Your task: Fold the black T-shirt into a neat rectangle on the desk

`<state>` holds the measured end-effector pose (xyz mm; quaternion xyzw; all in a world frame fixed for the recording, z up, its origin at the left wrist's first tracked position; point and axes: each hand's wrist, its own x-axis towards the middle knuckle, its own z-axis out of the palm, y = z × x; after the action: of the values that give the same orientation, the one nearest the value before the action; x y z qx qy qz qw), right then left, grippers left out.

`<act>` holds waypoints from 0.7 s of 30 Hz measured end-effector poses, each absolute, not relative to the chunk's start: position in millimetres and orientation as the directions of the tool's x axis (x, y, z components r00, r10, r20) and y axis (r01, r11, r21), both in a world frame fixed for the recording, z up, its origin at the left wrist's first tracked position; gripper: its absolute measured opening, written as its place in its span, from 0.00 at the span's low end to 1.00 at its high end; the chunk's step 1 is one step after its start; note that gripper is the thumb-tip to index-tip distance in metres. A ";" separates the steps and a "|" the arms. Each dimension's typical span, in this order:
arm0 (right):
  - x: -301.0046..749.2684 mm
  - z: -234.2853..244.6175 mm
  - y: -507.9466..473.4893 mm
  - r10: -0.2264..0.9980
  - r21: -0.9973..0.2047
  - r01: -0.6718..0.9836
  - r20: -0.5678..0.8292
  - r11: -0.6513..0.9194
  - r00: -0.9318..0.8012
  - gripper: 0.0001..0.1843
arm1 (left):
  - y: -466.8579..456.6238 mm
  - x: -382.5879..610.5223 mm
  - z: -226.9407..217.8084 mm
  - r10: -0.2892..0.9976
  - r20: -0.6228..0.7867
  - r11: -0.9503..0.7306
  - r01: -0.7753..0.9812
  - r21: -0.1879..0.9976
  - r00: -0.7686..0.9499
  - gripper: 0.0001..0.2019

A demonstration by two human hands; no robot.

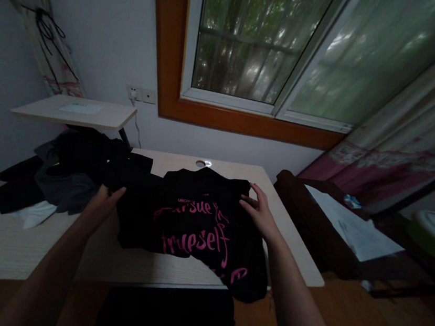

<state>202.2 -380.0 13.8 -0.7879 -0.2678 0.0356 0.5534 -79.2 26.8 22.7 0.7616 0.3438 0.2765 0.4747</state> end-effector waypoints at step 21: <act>149.1 -3.7 -405.9 0.709 -0.533 0.535 -0.193 -0.656 0.678 0.24 | -37.9 -130.1 -7.6 0.362 -0.098 -0.715 0.344 0.609 0.927 0.28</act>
<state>149.1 -405.9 -3.7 -0.8885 -0.3500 0.1961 0.2227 -130.1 -37.9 -7.6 0.9258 0.1907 0.0144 0.3260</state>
